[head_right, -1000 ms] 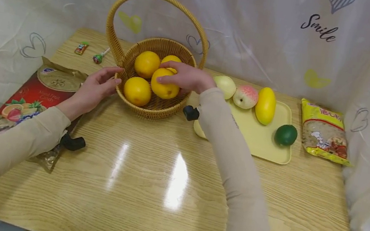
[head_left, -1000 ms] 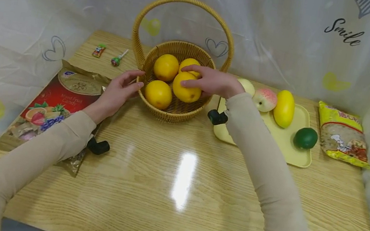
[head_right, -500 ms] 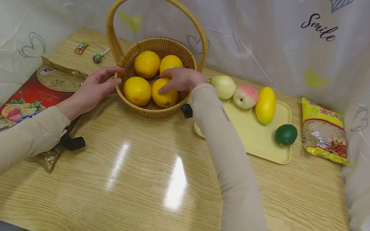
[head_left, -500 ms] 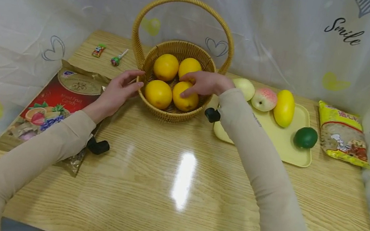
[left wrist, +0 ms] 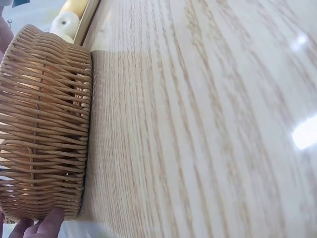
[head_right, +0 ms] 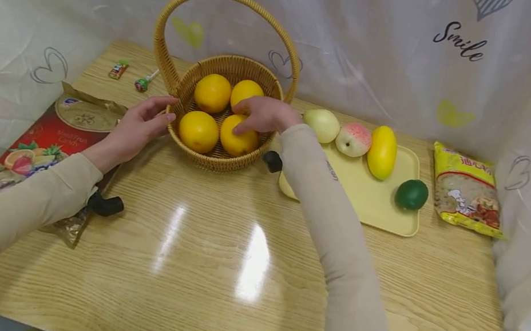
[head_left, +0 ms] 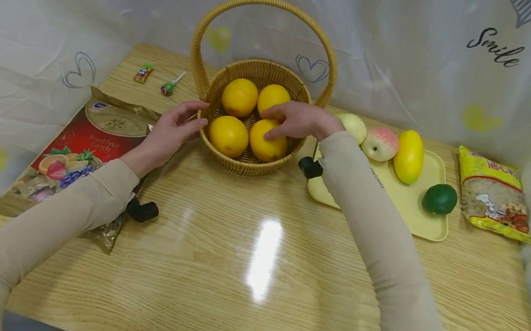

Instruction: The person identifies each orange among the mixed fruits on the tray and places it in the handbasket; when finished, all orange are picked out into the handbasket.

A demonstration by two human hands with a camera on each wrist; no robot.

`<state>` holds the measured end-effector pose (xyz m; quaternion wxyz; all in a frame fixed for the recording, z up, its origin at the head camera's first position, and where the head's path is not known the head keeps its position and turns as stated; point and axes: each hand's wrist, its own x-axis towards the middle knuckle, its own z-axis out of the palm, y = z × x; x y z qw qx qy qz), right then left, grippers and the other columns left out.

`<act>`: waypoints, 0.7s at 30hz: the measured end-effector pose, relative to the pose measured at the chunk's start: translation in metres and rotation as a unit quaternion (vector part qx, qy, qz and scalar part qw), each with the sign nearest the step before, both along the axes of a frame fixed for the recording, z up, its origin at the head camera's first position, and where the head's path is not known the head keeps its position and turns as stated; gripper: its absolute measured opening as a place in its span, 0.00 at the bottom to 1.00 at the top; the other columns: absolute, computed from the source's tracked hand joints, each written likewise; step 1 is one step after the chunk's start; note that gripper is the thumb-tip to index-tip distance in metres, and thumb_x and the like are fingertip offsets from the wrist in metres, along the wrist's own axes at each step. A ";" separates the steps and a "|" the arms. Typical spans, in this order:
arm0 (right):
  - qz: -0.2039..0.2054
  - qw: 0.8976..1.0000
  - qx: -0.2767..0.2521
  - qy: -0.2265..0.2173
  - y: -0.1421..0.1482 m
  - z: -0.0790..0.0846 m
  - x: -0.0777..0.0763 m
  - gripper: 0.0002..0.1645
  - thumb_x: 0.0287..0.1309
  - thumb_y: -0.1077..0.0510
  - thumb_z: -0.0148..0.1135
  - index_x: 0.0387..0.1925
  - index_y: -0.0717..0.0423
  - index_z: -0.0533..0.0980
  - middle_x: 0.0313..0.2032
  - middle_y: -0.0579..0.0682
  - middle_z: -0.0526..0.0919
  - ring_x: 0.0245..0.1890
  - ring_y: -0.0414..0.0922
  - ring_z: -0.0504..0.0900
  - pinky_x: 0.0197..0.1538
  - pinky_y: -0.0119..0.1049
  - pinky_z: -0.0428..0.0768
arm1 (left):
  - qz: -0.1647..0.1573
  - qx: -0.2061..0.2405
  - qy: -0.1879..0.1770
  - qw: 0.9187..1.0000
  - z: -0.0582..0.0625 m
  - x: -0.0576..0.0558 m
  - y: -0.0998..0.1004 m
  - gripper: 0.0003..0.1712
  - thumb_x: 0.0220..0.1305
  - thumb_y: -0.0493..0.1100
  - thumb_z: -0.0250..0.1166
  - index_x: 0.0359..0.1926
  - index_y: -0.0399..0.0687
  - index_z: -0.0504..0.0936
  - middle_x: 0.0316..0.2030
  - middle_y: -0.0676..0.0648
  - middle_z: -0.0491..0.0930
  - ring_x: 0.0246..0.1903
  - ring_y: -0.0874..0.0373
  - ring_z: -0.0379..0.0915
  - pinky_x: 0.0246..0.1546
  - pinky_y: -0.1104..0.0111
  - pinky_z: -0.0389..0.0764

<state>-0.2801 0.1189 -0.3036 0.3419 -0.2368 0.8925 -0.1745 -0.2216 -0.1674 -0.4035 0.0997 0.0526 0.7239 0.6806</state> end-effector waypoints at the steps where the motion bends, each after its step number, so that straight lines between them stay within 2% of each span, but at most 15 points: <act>1: -0.008 1.000 -0.009 0.004 0.001 0.002 0.002 0.39 0.64 0.45 0.62 0.73 0.47 0.61 0.70 0.54 0.64 0.70 0.50 0.61 0.70 0.44 0.60 | 0.000 0.000 0.000 1.000 0.000 0.000 0.000 0.30 0.73 0.46 0.58 0.71 0.44 0.64 0.73 0.47 0.57 0.73 0.57 0.49 0.65 0.54 0.68; 5: -0.043 0.997 -0.060 0.025 0.011 0.010 0.013 0.36 0.65 0.46 0.61 0.71 0.50 0.64 0.66 0.55 0.69 0.67 0.50 0.66 0.67 0.45 0.66 | 0.001 -0.001 0.003 1.000 -0.001 0.001 0.001 0.30 0.73 0.46 0.58 0.71 0.43 0.64 0.73 0.48 0.58 0.72 0.57 0.49 0.65 0.53 0.67; 8: -0.073 0.990 -0.111 0.052 0.022 0.011 0.023 0.36 0.65 0.45 0.61 0.70 0.51 0.65 0.66 0.54 0.71 0.65 0.49 0.68 0.66 0.44 0.68 | 0.000 -0.003 0.005 1.000 -0.001 0.001 0.001 0.30 0.73 0.46 0.58 0.71 0.44 0.64 0.73 0.48 0.58 0.72 0.57 0.50 0.65 0.53 0.68; 12: -0.127 0.970 -0.194 0.070 0.042 0.007 0.037 0.36 0.64 0.43 0.63 0.69 0.50 0.67 0.64 0.51 0.73 0.62 0.46 0.72 0.65 0.43 0.69 | -0.002 -0.005 0.006 1.000 0.000 0.000 0.002 0.30 0.73 0.46 0.58 0.71 0.44 0.64 0.73 0.48 0.58 0.72 0.57 0.50 0.65 0.54 0.68; 16: -0.168 0.949 -0.261 0.061 0.066 0.001 0.051 0.35 0.64 0.45 0.63 0.69 0.49 0.67 0.63 0.51 0.73 0.60 0.47 0.73 0.65 0.44 0.69 | -0.001 -0.006 0.005 1.000 0.001 0.001 0.002 0.30 0.72 0.46 0.58 0.71 0.44 0.64 0.73 0.48 0.58 0.72 0.57 0.51 0.65 0.53 0.67; 21: -0.213 0.935 -0.280 0.041 0.097 -0.009 0.070 0.35 0.65 0.47 0.63 0.70 0.51 0.66 0.65 0.52 0.71 0.63 0.47 0.72 0.67 0.46 0.67 | -0.001 -0.008 0.006 1.000 0.001 0.003 0.000 0.31 0.72 0.48 0.58 0.72 0.45 0.63 0.73 0.49 0.58 0.72 0.57 0.51 0.65 0.53 0.67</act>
